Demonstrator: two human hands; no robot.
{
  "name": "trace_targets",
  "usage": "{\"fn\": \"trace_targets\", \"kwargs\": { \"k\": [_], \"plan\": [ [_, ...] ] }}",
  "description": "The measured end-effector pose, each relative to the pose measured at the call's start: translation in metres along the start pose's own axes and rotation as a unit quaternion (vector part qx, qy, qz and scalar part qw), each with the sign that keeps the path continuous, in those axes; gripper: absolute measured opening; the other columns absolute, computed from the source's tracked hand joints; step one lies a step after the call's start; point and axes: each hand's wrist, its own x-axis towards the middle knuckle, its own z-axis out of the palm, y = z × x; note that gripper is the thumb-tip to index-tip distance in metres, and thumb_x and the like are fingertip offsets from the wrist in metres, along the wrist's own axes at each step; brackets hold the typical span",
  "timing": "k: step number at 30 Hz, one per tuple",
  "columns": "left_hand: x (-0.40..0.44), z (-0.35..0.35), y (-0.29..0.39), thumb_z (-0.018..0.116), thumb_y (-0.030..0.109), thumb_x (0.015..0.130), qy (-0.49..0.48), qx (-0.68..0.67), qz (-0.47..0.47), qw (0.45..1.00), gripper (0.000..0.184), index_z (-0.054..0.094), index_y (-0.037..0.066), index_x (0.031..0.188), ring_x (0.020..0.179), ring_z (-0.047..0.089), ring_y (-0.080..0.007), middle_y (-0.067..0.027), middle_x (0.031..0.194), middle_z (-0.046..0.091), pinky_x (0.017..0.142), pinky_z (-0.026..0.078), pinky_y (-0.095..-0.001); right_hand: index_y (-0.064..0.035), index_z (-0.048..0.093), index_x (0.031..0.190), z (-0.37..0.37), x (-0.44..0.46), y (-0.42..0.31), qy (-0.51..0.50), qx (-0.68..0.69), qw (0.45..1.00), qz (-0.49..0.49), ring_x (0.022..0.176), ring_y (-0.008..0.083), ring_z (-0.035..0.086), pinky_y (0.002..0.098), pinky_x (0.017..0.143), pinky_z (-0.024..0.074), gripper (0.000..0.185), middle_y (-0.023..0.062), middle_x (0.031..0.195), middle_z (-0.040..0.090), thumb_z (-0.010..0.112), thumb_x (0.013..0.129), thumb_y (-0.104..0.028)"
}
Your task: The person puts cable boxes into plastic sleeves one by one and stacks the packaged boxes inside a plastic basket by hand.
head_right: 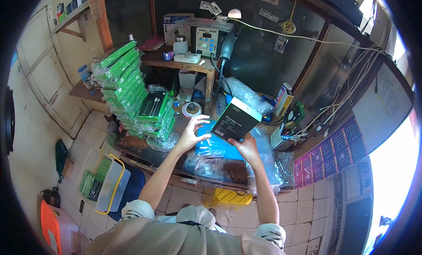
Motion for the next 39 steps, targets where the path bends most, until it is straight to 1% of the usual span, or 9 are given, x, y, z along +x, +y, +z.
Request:
{"fn": "trace_targets", "kwargs": {
  "k": [3, 6, 13, 18, 24, 26, 34, 36, 39],
  "plan": [
    [0.005, 0.000, 0.004, 0.071, 0.010, 0.070, -0.076, -0.099, -0.077, 0.989, 0.058, 0.044, 0.007, 0.122, 0.104, 0.051, -0.0181, -0.0075, 0.115, 0.051, 0.093, 0.039, -0.0320, 0.0028, 0.051, 0.105, -0.004, 0.001, -0.005, -0.043, -0.008, 0.999, 0.006, 0.088, 0.0233, 0.062, 0.0315, 0.073, 0.0512, 0.046, 0.0149, 0.094, 0.064, 0.072, 0.069, -0.016],
    [0.009, 0.002, 0.003, 0.070, 0.008, 0.071, -0.072, -0.103, -0.073, 0.989, 0.061, 0.042, 0.009, 0.125, 0.101, 0.054, -0.0160, -0.0090, 0.108, 0.057, 0.088, 0.043, -0.0303, 0.0018, 0.047, 0.110, -0.003, 0.005, -0.002, -0.087, -0.048, 0.995, 0.020, 0.090, 0.0224, 0.061, 0.0306, 0.074, 0.0505, 0.052, 0.0149, 0.096, 0.063, 0.072, 0.069, -0.018],
    [0.007, 0.005, -0.005, 0.069, 0.003, 0.071, -0.001, -0.152, -0.090, 0.984, 0.059, 0.044, 0.011, 0.123, 0.094, 0.057, -0.0143, -0.0087, 0.102, 0.060, 0.083, 0.046, -0.0284, -0.0030, 0.035, 0.121, 0.008, -0.001, 0.020, -0.051, 0.137, 0.987, -0.059, 0.086, 0.0183, 0.060, 0.0300, 0.075, 0.0489, 0.067, 0.0131, 0.094, 0.060, 0.074, 0.067, -0.013],
    [0.003, 0.000, 0.004, 0.071, 0.005, 0.069, -0.022, -0.122, -0.092, 0.988, 0.074, 0.034, 0.013, 0.132, 0.089, 0.058, -0.0151, -0.0113, 0.100, 0.060, 0.078, 0.049, -0.0304, -0.0047, 0.035, 0.122, 0.002, -0.001, 0.010, -0.017, 0.079, 0.993, -0.084, 0.082, 0.0163, 0.059, 0.0286, 0.073, 0.0474, 0.066, 0.0120, 0.087, 0.061, 0.073, 0.068, -0.007],
    [0.011, -0.019, 0.032, 0.075, 0.004, 0.062, -0.143, 0.013, -0.080, 0.986, 0.118, -0.013, 0.023, 0.138, 0.083, 0.062, -0.0220, -0.0172, 0.104, 0.057, 0.074, 0.051, -0.0335, -0.0109, 0.013, 0.139, -0.006, -0.004, -0.011, -0.074, 0.079, 0.986, -0.127, 0.082, 0.0148, 0.057, 0.0290, 0.074, 0.0474, 0.092, 0.0094, 0.087, 0.059, 0.070, 0.068, 0.000],
    [0.012, -0.019, 0.031, 0.075, 0.005, 0.062, -0.150, 0.038, -0.074, 0.985, 0.117, -0.013, 0.023, 0.138, 0.084, 0.062, -0.0234, -0.0181, 0.104, 0.057, 0.075, 0.051, -0.0347, -0.0130, 0.002, 0.141, -0.007, -0.003, -0.012, -0.080, 0.035, 0.986, -0.143, 0.081, 0.0169, 0.058, 0.0302, 0.073, 0.0481, 0.101, 0.0110, 0.087, 0.060, 0.070, 0.067, 0.000],
    [0.012, -0.019, 0.032, 0.074, 0.008, 0.065, -0.194, 0.099, -0.071, 0.973, 0.113, -0.012, 0.020, 0.138, 0.089, 0.061, -0.0273, -0.0188, 0.103, 0.058, 0.080, 0.049, -0.0376, -0.0122, 0.000, 0.140, -0.009, -0.002, -0.011, -0.072, 0.034, 0.987, -0.139, 0.074, 0.0205, 0.060, 0.0319, 0.071, 0.0484, 0.104, 0.0125, 0.083, 0.061, 0.071, 0.066, -0.002],
    [0.008, -0.017, 0.034, 0.073, 0.007, 0.064, -0.163, 0.086, -0.026, 0.982, 0.110, -0.006, 0.021, 0.139, 0.091, 0.059, -0.0337, -0.0206, 0.101, 0.057, 0.078, 0.049, -0.0415, -0.0129, -0.001, 0.140, -0.010, -0.002, -0.012, -0.069, 0.024, 0.986, -0.151, 0.075, 0.0203, 0.060, 0.0321, 0.071, 0.0483, 0.104, 0.0121, 0.083, 0.061, 0.071, 0.066, -0.002],
    [0.003, -0.013, 0.032, 0.074, 0.007, 0.064, -0.124, 0.083, 0.006, 0.989, 0.113, -0.011, 0.020, 0.138, 0.093, 0.058, -0.0346, -0.0210, 0.099, 0.057, 0.079, 0.048, -0.0422, -0.0143, -0.004, 0.140, -0.012, -0.004, -0.016, -0.080, 0.024, 0.985, -0.153, 0.080, 0.0197, 0.059, 0.0317, 0.072, 0.0485, 0.107, 0.0144, 0.095, 0.060, 0.072, 0.066, -0.002]
  ]
}}
